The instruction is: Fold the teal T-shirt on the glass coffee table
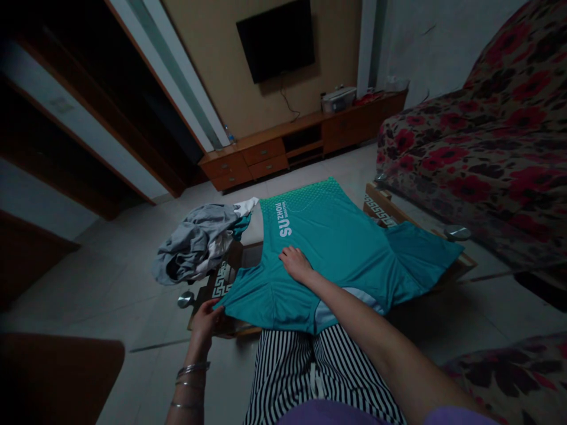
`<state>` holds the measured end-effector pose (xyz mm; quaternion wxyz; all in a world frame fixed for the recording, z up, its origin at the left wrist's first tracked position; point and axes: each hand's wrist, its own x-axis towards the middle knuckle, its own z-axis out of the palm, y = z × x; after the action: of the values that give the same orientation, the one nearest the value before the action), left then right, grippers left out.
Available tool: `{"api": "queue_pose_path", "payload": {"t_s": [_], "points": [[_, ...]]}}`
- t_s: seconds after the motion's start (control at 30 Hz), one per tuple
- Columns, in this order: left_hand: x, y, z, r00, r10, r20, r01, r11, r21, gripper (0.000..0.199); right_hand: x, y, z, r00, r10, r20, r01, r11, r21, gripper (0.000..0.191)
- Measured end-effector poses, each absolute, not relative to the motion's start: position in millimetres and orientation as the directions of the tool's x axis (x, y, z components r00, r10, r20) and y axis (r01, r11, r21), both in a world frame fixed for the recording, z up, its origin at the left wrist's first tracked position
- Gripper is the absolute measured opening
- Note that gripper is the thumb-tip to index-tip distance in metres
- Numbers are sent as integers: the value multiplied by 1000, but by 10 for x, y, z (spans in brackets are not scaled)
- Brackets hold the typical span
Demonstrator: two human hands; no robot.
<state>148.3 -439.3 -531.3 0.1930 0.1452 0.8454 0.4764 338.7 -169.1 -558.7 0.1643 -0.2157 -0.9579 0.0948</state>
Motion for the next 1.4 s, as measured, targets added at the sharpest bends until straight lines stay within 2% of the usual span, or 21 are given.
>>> {"api": "queue_pose_path", "payload": {"t_s": [0.23, 0.37, 0.57, 0.93, 1.07, 1.2, 1.3, 1.4], "points": [[1451, -4368, -5359, -904, 425, -43, 298, 700, 648, 33, 3415, -1694, -5550, -853, 446, 271, 385, 889, -248, 26], [1512, -4342, -5292, -886, 461, -50, 368, 765, 529, 32, 3416, -1694, -5521, -852, 454, 259, 391, 883, -261, 26], [1541, -4343, -5226, -867, 493, -70, 456, 842, 288, 34, 3401, -1665, -5530, -854, 446, 269, 388, 889, -242, 24], [1404, -4288, -5237, -857, 505, -98, 485, 857, 174, 43, 3343, -1574, -5598, -830, 439, 345, 398, 898, -186, 21], [1372, -4286, -5246, -852, 512, -113, 492, 855, 164, 42, 3337, -1584, -5595, -830, 439, 344, 396, 898, -191, 21], [1325, -4317, -5305, -851, 519, -83, 495, 845, 205, 39, 3340, -1586, -5579, -834, 443, 328, 397, 896, -200, 21], [1309, -4361, -5355, -860, 510, -21, 472, 810, 347, 34, 3356, -1571, -5551, -844, 446, 298, 390, 891, -231, 22], [1357, -4410, -5350, -878, 478, 25, 401, 706, 584, 37, 3356, -1654, -5477, -814, 512, 273, 424, 846, -324, 22]]}}
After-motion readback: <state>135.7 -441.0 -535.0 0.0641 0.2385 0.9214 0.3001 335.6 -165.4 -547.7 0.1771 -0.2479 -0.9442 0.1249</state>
